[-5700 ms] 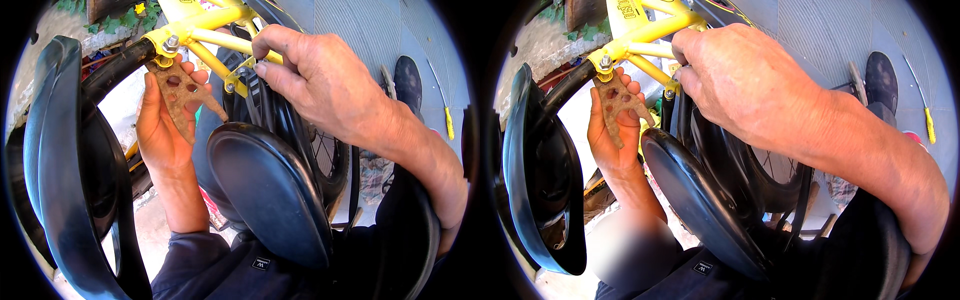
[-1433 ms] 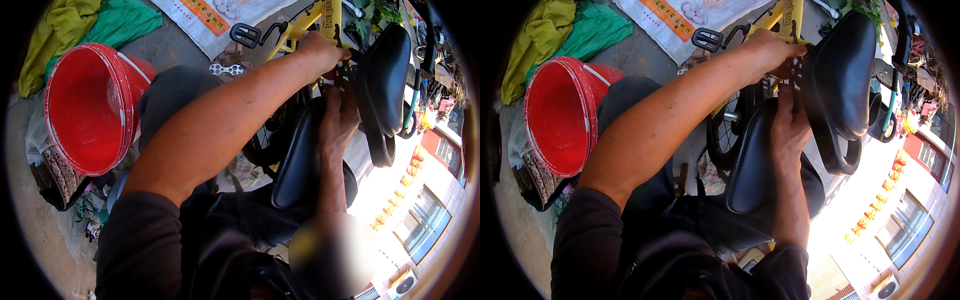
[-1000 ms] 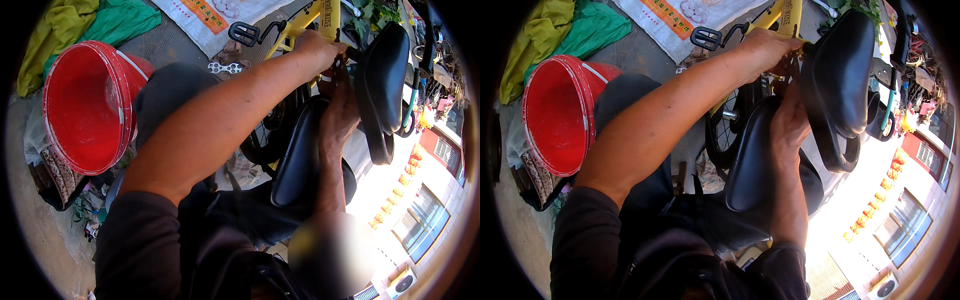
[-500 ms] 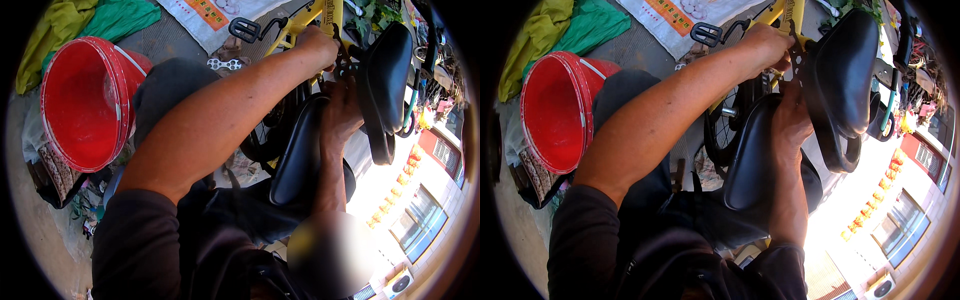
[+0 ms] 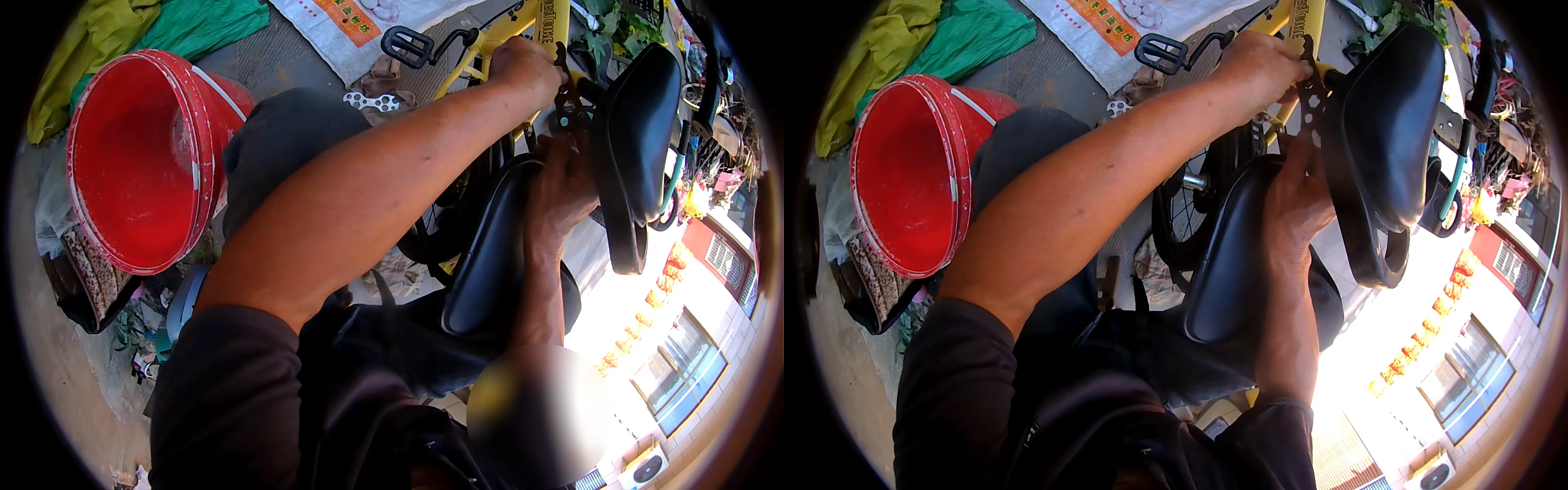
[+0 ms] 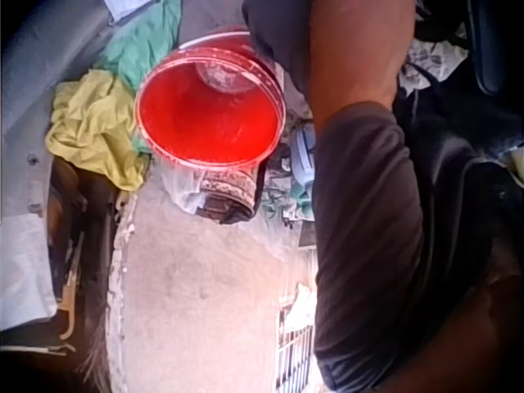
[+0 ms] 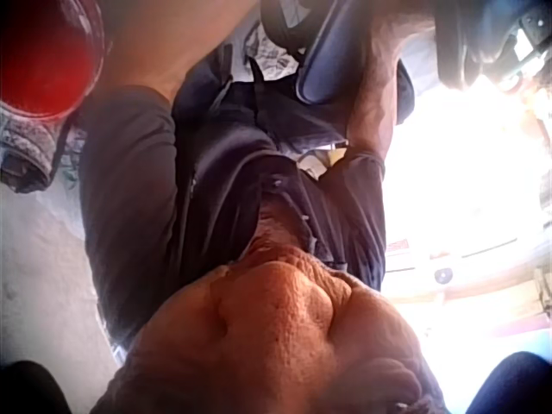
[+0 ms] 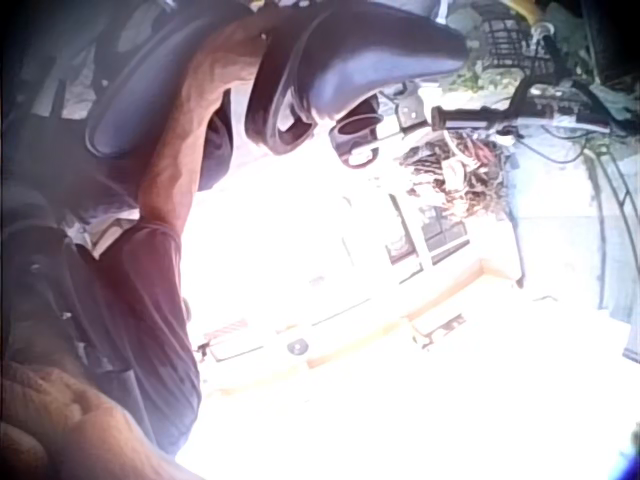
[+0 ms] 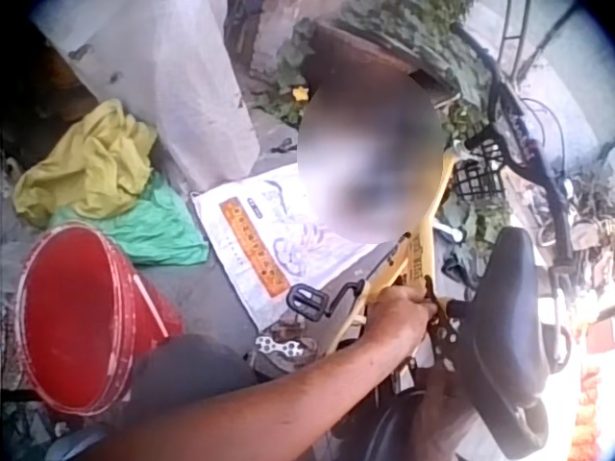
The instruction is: The person is repairing a yellow bicycle, specifically focusing on the seat post area. They use a wrench and a multi-tool to tighten bolts and adjust the seat post clamp. The person also briefly handles a smartphone while sitting on a low stool.
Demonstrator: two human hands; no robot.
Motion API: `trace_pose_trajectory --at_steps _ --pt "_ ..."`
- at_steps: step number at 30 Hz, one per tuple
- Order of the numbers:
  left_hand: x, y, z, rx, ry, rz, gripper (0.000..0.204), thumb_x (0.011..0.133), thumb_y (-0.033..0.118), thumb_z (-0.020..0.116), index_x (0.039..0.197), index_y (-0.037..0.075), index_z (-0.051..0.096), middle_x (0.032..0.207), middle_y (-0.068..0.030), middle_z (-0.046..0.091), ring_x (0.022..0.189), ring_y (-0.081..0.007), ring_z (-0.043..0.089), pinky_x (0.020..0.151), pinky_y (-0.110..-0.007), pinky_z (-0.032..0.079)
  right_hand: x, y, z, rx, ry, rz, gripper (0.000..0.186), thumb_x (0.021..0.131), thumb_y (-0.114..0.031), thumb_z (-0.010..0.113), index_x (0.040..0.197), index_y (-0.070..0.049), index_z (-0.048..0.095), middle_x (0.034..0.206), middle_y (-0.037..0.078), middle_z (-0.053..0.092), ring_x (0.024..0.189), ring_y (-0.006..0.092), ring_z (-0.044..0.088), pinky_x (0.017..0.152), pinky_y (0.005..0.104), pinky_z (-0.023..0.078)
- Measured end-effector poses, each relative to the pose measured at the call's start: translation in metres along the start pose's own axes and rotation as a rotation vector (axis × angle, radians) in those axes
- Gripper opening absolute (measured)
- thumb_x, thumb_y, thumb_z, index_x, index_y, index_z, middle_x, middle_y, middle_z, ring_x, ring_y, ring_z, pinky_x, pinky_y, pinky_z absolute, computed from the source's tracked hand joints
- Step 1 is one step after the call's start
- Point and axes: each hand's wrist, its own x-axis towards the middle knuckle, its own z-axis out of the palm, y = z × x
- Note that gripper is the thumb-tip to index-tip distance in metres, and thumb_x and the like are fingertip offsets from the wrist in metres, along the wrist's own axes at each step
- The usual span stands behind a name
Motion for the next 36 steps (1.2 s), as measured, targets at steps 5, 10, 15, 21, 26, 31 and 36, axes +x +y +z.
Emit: trace_pose_trajectory --at_steps 5,10,15,21,26,31,36 --pt "-0.004 0.005 -0.001 -0.080 -0.012 -0.080 0.020 0.079 0.007 0.072 0.093 -0.007 0.069 0.083 -0.0140 0.069 0.067 -0.0184 0.068 0.062 -0.028 0.059 -0.001 -0.001 0.000 0.022 -0.010 0.042 0.027 0.091 -0.007 0.056 0.116 0.002 0.061 0.075 0.015 0.070 0.069 0.0184 0.070 0.068 0.0298 0.053" --pt "-0.006 0.007 -0.004 0.080 -0.027 -0.004 0.017 0.080 0.009 0.071 0.087 -0.007 0.070 0.077 -0.0133 0.069 0.063 -0.0176 0.068 0.062 -0.027 0.059 -0.001 -0.009 -0.004 0.020 -0.026 0.094 0.029 0.090 -0.009 0.058 0.117 0.001 0.061 0.074 0.015 0.071 0.069 0.0184 0.070 0.069 0.0283 0.051" --pt "-0.008 0.010 -0.004 -0.076 -0.026 -0.112 0.019 0.080 0.013 0.072 0.083 -0.006 0.070 0.074 -0.0125 0.068 0.061 -0.0166 0.068 0.060 -0.027 0.057 -0.002 -0.009 -0.003 0.088 -0.008 0.133 0.028 0.090 -0.010 0.060 0.116 0.001 0.061 0.073 0.015 0.070 0.069 0.0178 0.070 0.069 0.0278 0.050" --pt "-0.002 -0.003 -0.003 0.054 0.028 0.006 0.019 0.079 0.013 0.073 0.086 -0.005 0.070 0.073 -0.0122 0.068 0.061 -0.0169 0.068 0.058 -0.026 0.057 -0.003 -0.007 -0.003 0.144 0.025 0.132 0.027 0.089 -0.009 0.061 0.113 0.004 0.061 0.076 0.016 0.070 0.070 0.0177 0.069 0.068 0.0278 0.051" --pt "0.003 -0.008 0.003 0.024 0.049 0.016 0.018 0.079 0.010 0.073 0.087 -0.005 0.069 0.077 -0.0123 0.068 0.062 -0.0163 0.067 0.058 -0.026 0.057 -0.002 -0.007 -0.005 0.140 0.043 0.084 0.026 0.088 -0.007 0.063 0.111 0.006 0.061 0.075 0.015 0.070 0.070 0.0170 0.068 0.067 0.0276 0.051" --pt "0.001 -0.008 0.003 -0.065 0.033 0.041 0.015 0.080 0.007 0.071 0.087 -0.006 0.069 0.079 -0.0128 0.068 0.062 -0.0162 0.066 0.057 -0.026 0.057 -0.005 -0.013 -0.003 0.200 0.071 0.140 0.023 0.088 -0.004 0.062 0.109 0.006 0.061 0.080 0.014 0.070 0.072 0.0162 0.067 0.066 0.0273 0.051" --pt "-0.006 0.001 -0.001 -0.126 -0.062 -0.039 0.011 0.080 0.003 0.068 0.087 -0.006 0.070 0.074 -0.0120 0.067 0.058 -0.0174 0.066 0.055 -0.026 0.057 0.000 -0.013 -0.008 0.173 0.138 -0.005 0.021 0.088 0.000 0.061 0.108 0.006 0.061 0.089 0.013 0.069 0.072 0.0158 0.066 0.066 0.0281 0.052"
